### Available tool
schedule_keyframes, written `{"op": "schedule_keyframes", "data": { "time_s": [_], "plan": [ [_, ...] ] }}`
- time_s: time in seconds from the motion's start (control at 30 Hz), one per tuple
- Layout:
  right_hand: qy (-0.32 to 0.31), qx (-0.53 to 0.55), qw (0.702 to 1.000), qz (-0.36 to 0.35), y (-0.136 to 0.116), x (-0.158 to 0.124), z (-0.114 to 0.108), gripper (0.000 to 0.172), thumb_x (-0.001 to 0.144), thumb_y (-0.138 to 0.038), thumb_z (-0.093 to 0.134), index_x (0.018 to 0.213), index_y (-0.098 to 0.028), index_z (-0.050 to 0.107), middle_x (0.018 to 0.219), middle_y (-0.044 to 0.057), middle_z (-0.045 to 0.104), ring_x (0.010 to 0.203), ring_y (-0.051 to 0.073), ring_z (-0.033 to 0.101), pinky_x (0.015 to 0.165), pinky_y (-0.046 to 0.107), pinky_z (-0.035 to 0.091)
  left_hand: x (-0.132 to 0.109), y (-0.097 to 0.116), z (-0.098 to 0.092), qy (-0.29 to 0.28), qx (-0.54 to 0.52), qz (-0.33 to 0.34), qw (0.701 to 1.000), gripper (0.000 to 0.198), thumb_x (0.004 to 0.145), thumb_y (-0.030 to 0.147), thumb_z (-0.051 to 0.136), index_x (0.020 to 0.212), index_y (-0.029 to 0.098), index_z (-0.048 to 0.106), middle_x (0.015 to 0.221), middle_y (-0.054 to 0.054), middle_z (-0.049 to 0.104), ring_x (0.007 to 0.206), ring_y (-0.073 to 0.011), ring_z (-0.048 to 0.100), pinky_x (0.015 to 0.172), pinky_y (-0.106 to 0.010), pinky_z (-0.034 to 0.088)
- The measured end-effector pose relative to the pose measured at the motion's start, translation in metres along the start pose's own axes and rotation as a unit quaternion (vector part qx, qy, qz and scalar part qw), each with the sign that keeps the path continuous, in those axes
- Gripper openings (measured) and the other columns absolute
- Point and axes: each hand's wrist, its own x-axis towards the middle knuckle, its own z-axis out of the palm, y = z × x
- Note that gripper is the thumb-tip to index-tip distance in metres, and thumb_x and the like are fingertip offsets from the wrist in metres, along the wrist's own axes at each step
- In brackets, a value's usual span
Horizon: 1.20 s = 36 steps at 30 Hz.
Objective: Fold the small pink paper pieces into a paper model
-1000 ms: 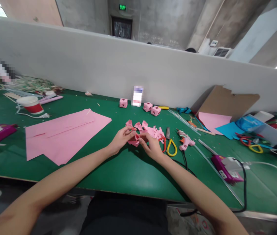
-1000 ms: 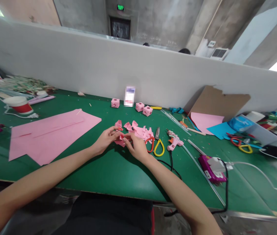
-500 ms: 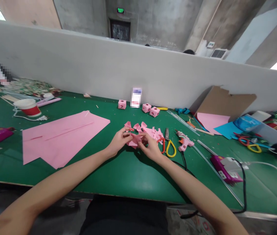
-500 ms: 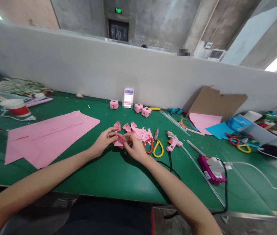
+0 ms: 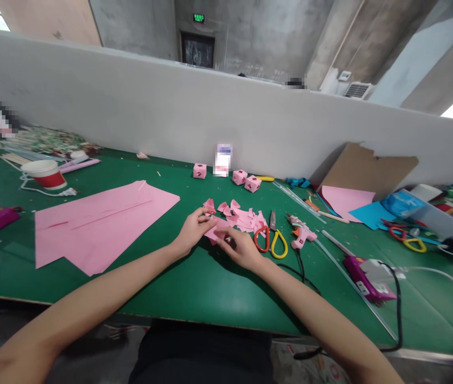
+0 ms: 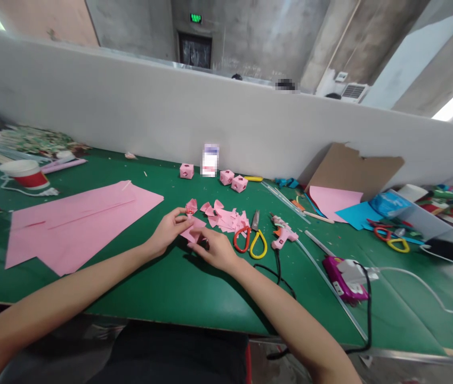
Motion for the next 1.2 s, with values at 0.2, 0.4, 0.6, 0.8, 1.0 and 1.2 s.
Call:
{"op": "schedule_keyframes", "data": {
  "time_s": [0.2,0.4,0.6,0.8,1.0,1.2],
  "plan": [
    [-0.022,-0.004,0.999,-0.033,0.003,-0.001,0.002,0.041,0.086,-0.035,0.067,0.123,-0.022,0.058,0.110,0.008,0.070,0.091,0.019,0.067,0.081,0.031,0.052,-0.001,0.001,0.001,-0.014,-0.031,-0.003,0.999,0.045,0.074,0.041,0.073,0.104,0.016,0.052,0.076,0.001,0.064,0.066,-0.0125,0.061,0.065,-0.023,0.045],
    [0.002,0.069,0.997,0.040,0.004,0.001,0.002,0.025,0.093,-0.029,0.054,0.115,-0.022,0.063,0.089,0.003,0.073,0.067,0.015,0.067,0.068,0.028,0.053,-0.003,0.001,0.003,-0.046,-0.014,0.024,0.999,0.045,0.076,0.039,0.072,0.108,0.016,0.051,0.083,-0.002,0.066,0.075,-0.0152,0.066,0.071,-0.025,0.049],
    [0.022,0.156,0.983,0.091,0.003,0.003,0.002,0.026,0.091,-0.042,0.057,0.104,-0.022,0.065,0.065,-0.001,0.068,0.057,0.016,0.066,0.060,0.027,0.054,-0.006,0.002,0.002,-0.065,0.073,0.065,0.993,0.037,0.083,0.040,0.065,0.109,0.016,0.052,0.081,-0.003,0.069,0.076,-0.0178,0.068,0.073,-0.028,0.050],
    [0.024,0.191,0.975,0.113,0.004,0.003,0.003,0.026,0.091,-0.044,0.056,0.100,-0.021,0.064,0.061,-0.002,0.065,0.047,0.013,0.061,0.048,0.023,0.050,-0.011,0.006,0.002,-0.062,0.131,0.083,0.986,0.036,0.087,0.041,0.060,0.112,0.017,0.054,0.089,-0.006,0.073,0.083,-0.0205,0.069,0.078,-0.028,0.048],
    [0.074,0.156,0.977,0.126,0.007,0.006,0.001,0.046,0.087,-0.045,0.062,0.126,-0.024,0.050,0.064,-0.004,0.065,0.043,0.013,0.059,0.044,0.023,0.046,-0.012,0.004,0.003,-0.073,0.164,0.107,0.978,0.031,0.093,0.036,0.049,0.116,0.016,0.054,0.066,0.002,0.062,0.063,-0.0155,0.060,0.065,-0.025,0.041],
    [0.098,0.155,0.971,0.151,0.010,0.009,0.001,0.041,0.077,-0.050,0.071,0.101,-0.023,0.053,0.069,-0.002,0.064,0.049,0.016,0.063,0.046,0.026,0.046,-0.015,0.002,0.004,-0.053,0.182,0.112,0.975,0.033,0.095,0.038,0.044,0.119,0.018,0.054,0.061,0.004,0.052,0.055,-0.0131,0.049,0.058,-0.025,0.035]
  ]
}}
